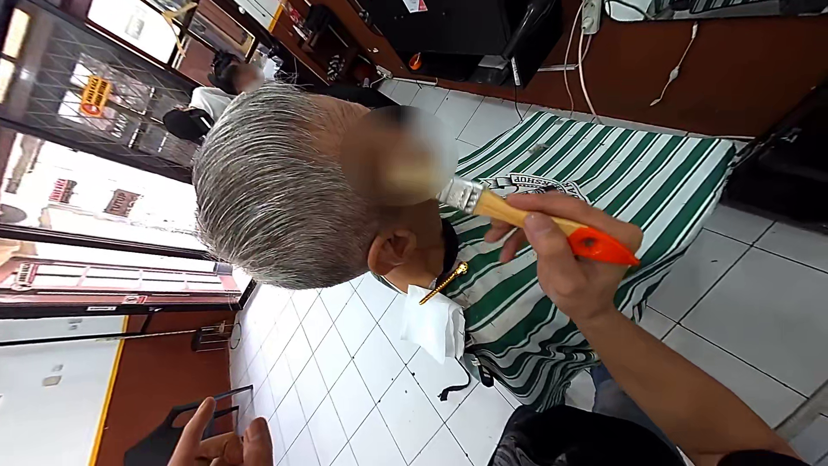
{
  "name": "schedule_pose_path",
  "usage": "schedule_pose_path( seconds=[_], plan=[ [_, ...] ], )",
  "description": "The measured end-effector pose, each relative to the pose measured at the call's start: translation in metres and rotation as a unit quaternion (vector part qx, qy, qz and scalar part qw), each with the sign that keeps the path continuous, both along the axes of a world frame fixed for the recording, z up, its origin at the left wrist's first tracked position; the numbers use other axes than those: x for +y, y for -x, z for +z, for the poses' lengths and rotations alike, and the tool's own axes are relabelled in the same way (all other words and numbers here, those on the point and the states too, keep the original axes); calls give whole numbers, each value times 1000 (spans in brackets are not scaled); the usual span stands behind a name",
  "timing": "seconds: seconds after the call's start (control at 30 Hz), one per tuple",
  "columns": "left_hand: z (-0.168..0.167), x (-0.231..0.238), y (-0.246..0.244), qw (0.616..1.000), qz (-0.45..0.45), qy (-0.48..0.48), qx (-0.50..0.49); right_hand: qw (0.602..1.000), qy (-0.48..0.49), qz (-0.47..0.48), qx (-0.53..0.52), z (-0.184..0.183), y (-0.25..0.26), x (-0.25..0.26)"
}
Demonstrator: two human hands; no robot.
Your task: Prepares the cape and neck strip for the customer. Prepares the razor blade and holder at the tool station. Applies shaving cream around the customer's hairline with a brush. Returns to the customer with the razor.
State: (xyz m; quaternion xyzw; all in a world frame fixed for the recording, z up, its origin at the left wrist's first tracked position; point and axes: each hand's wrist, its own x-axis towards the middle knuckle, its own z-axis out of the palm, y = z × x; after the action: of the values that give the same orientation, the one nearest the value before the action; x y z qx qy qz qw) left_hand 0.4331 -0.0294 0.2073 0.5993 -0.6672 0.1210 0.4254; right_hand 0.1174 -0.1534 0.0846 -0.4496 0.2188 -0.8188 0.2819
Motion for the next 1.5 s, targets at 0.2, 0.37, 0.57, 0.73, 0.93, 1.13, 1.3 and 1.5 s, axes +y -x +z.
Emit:
schedule_pose_path(
  seconds=[0.2,0.37,0.57,0.73,0.93,1.13,1.3,1.5],
  plan=[
    [-14,4,-2,999,19,-41,26,999,11,24,25,-9,-3,1],
    [-25,9,-6,996,30,-55,57,999,-12,0,36,-19,8,8],
    [-34,9,-4,995,41,-66,60,999,18,11,45,-16,-1,5],
    [-40,12,-7,994,39,-76,74,999,2,8,53,-38,4,15],
    [-46,11,-3,992,35,-82,87,998,30,15,56,-31,0,4],
    [-51,13,-7,991,31,-96,92,999,-11,13,50,-43,5,15],
    [-55,13,-2,990,31,-99,100,998,10,25,59,-44,0,8],
    [-57,17,-7,987,43,-104,112,998,-6,27,51,-45,10,24]
  ],
)
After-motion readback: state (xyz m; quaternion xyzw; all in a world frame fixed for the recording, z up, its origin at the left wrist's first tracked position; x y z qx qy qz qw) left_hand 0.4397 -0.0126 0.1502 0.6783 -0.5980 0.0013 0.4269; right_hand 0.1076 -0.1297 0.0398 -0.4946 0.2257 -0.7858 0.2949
